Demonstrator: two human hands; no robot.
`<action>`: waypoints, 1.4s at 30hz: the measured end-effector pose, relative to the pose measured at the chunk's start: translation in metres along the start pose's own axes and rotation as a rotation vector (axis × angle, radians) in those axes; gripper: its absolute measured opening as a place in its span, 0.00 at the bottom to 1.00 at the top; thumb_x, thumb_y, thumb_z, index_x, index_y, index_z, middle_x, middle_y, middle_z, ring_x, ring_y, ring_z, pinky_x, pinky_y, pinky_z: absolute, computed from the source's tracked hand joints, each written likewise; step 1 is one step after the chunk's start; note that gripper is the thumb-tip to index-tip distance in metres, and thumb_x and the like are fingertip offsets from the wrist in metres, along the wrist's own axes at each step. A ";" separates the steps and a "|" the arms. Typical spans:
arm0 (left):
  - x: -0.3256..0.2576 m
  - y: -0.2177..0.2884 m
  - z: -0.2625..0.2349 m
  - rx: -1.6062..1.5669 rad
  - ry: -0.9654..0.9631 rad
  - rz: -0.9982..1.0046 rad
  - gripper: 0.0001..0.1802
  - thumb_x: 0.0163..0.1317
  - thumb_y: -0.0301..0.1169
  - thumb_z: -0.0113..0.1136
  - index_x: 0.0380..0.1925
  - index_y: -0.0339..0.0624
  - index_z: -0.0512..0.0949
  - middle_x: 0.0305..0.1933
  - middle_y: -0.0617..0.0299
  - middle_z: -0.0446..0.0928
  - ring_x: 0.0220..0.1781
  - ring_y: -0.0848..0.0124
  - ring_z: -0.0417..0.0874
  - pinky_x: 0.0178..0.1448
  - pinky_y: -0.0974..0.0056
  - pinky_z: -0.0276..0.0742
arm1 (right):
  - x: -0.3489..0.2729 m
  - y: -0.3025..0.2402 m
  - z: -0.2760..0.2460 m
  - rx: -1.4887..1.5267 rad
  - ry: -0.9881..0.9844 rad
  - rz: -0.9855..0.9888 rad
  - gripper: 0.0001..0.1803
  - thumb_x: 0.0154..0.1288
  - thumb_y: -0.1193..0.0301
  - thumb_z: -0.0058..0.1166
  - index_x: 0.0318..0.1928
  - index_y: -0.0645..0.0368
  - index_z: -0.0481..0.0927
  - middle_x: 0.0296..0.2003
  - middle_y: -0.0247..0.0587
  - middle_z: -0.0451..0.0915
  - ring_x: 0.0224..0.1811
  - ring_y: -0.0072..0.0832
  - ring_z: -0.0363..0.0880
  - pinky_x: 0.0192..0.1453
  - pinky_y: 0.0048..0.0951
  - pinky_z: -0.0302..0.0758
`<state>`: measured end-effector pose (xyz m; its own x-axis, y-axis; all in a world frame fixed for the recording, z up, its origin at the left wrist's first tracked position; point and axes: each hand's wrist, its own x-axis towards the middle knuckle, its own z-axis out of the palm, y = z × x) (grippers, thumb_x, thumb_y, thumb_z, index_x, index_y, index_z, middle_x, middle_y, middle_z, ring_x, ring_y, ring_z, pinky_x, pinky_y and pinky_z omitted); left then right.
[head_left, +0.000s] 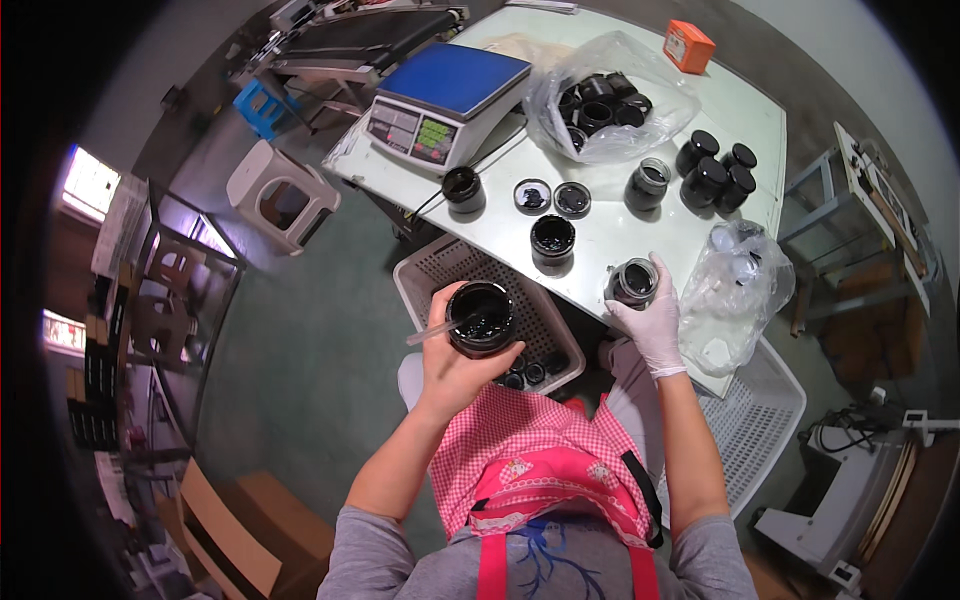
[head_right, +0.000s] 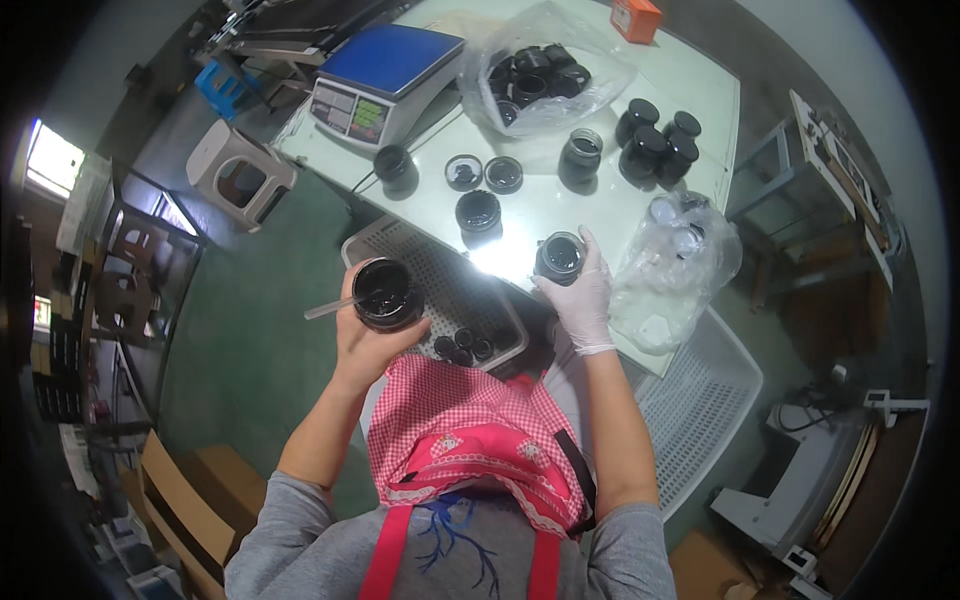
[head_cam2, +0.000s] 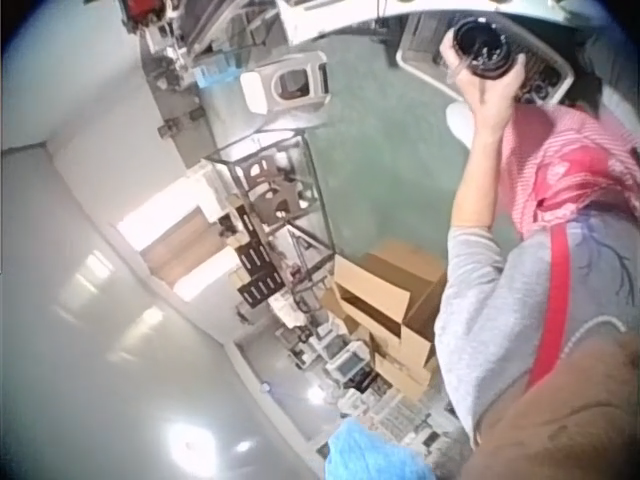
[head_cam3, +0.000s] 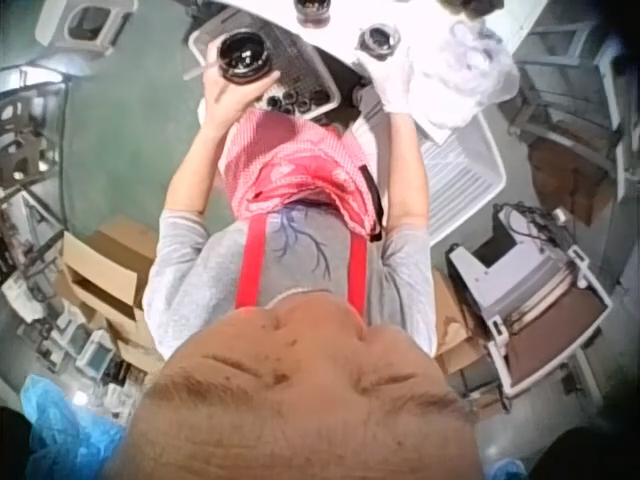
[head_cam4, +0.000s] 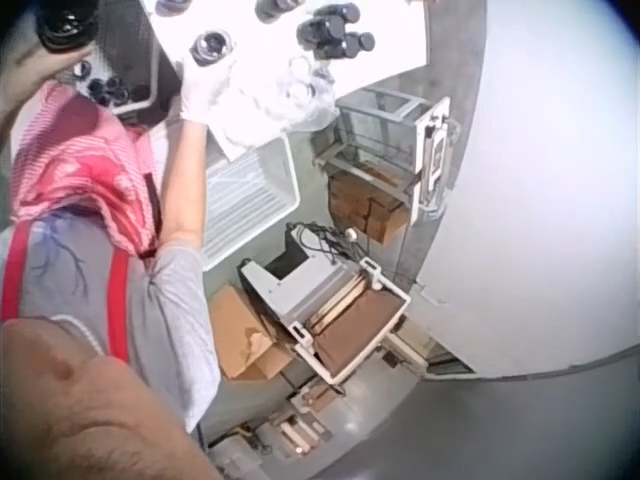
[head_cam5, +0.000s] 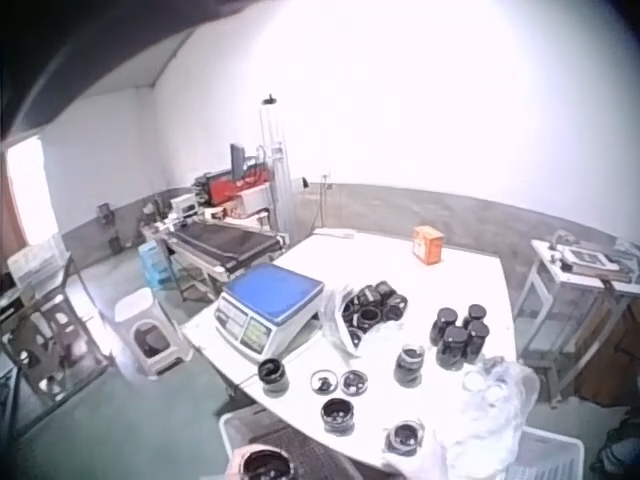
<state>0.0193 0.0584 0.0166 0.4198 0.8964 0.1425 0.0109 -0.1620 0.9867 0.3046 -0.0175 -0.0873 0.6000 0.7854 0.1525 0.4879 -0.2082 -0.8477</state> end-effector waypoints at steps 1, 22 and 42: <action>-0.006 0.000 -0.008 0.078 0.006 0.010 0.39 0.45 0.25 0.80 0.59 0.35 0.71 0.55 0.59 0.76 0.56 0.71 0.80 0.63 0.65 0.75 | 0.000 0.001 0.002 0.032 0.037 -0.042 0.50 0.45 0.63 0.79 0.69 0.60 0.68 0.57 0.55 0.79 0.59 0.48 0.78 0.65 0.44 0.73; -0.018 -0.051 -0.097 -0.003 0.277 -0.059 0.41 0.47 0.23 0.78 0.60 0.35 0.66 0.49 0.61 0.79 0.50 0.73 0.82 0.58 0.67 0.78 | 0.129 -0.128 0.036 0.118 -0.001 -0.300 0.30 0.56 0.68 0.74 0.58 0.65 0.77 0.49 0.42 0.85 0.50 0.28 0.83 0.58 0.31 0.78; 0.007 -0.092 -0.159 0.155 0.350 -0.070 0.41 0.47 0.20 0.77 0.60 0.36 0.64 0.47 0.61 0.79 0.48 0.73 0.83 0.56 0.67 0.79 | 0.309 -0.225 0.239 -0.249 0.004 -0.226 0.41 0.48 0.48 0.74 0.57 0.63 0.78 0.48 0.53 0.86 0.54 0.47 0.84 0.64 0.42 0.75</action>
<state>-0.1230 0.1451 -0.0611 0.0788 0.9897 0.1192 0.1764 -0.1315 0.9755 0.2287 0.4113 0.0296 0.4614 0.8257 0.3245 0.7485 -0.1659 -0.6420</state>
